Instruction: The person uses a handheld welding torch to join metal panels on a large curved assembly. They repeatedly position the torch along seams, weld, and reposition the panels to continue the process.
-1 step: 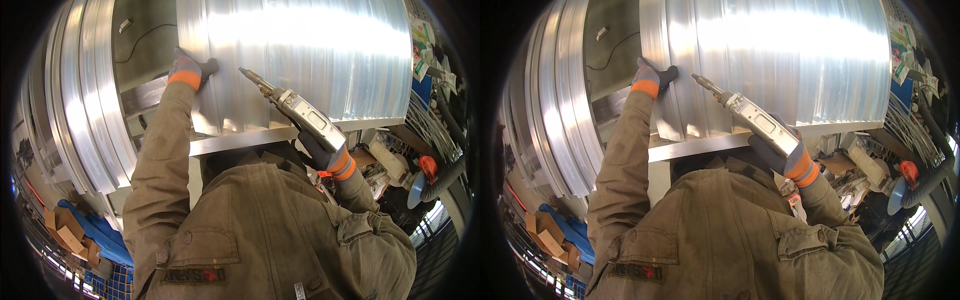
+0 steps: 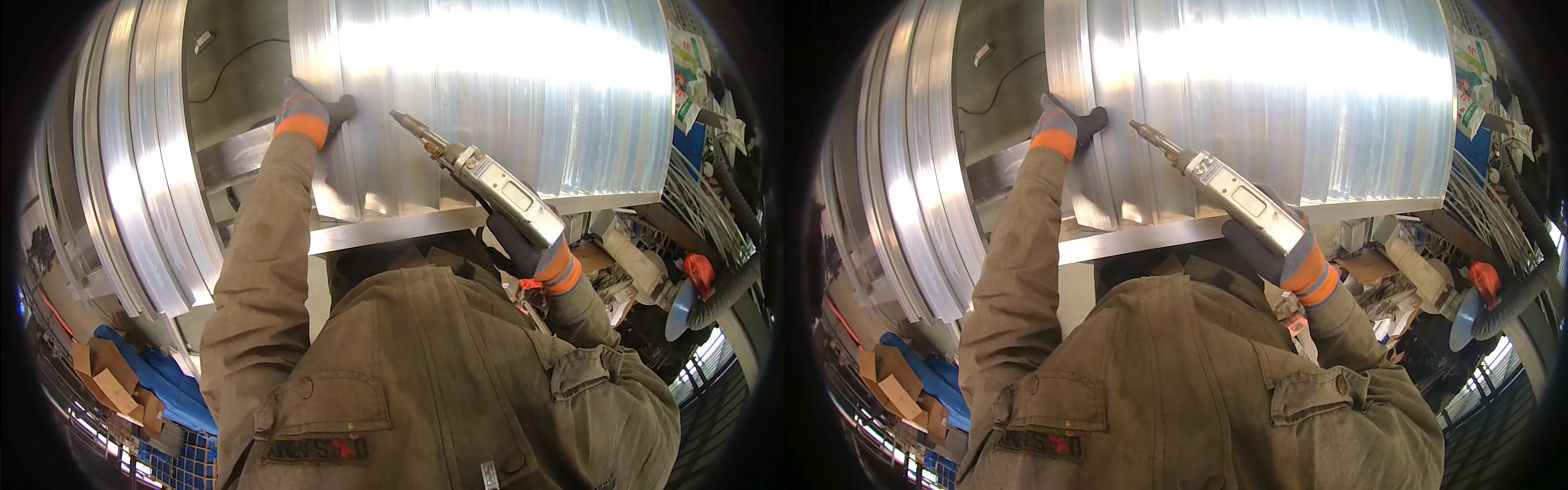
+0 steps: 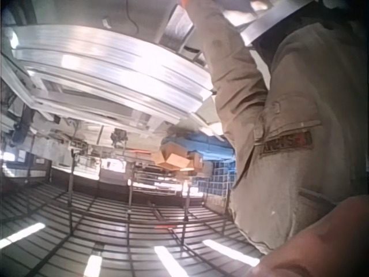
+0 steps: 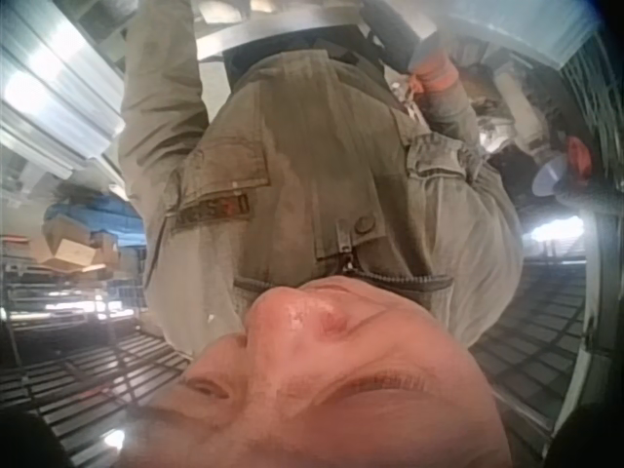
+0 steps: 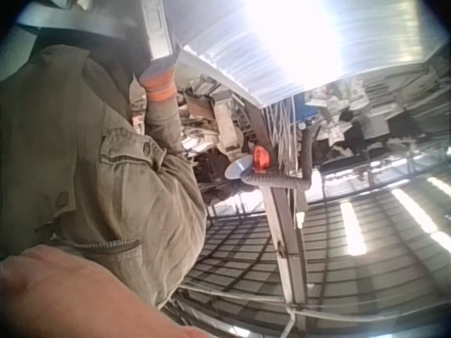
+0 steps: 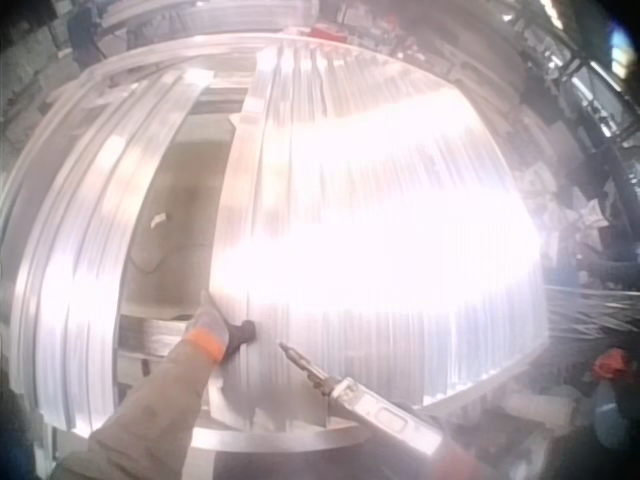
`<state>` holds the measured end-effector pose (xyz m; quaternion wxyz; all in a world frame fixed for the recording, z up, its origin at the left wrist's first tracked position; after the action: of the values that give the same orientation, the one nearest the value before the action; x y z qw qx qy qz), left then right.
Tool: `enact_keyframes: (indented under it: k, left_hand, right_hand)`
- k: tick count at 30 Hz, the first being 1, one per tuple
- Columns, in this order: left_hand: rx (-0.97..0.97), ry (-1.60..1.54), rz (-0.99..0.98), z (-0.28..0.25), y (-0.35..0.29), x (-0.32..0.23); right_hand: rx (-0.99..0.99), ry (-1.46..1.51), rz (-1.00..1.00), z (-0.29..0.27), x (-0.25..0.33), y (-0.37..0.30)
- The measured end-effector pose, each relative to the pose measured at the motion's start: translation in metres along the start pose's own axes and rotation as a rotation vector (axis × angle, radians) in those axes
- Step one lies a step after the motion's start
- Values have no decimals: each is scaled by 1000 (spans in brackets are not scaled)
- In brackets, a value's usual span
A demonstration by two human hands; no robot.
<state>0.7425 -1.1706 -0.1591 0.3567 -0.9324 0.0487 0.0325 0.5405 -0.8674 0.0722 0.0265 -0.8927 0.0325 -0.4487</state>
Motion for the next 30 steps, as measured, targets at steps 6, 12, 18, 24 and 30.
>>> enact_keyframes:
  k: [6, 12, 18, 24, 30]
  left_hand:
    - [1, 12, 4, -5, -4, -6]
    - [-5, 18, 5, -8, -11, -13]
    - [23, 24, 17, -16, -14, -20]
    - [60, 35, 14, -23, -17, -20]
    - [94, 28, 24, -29, -22, -22]
  right_hand:
    - [11, -3, 2, -2, -1, 0]
    - [31, -14, -19, -4, 0, 1]
    - [68, -10, -35, -10, 2, 9]
    - [119, 119, 91, -17, 17, 24]
    - [321, 406, 309, -30, 39, 61]
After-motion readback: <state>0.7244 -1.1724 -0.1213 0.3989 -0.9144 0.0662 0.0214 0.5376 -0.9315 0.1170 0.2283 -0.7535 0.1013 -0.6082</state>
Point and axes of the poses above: each hand's wrist, its own y-axis towards the middle knuckle, its own z-axis out of the palm, x = y × z, the point moved 1 cm from there along y, towards the middle knuckle, and after that the axes turned 11 degrees about y, right-handed, at the moved point
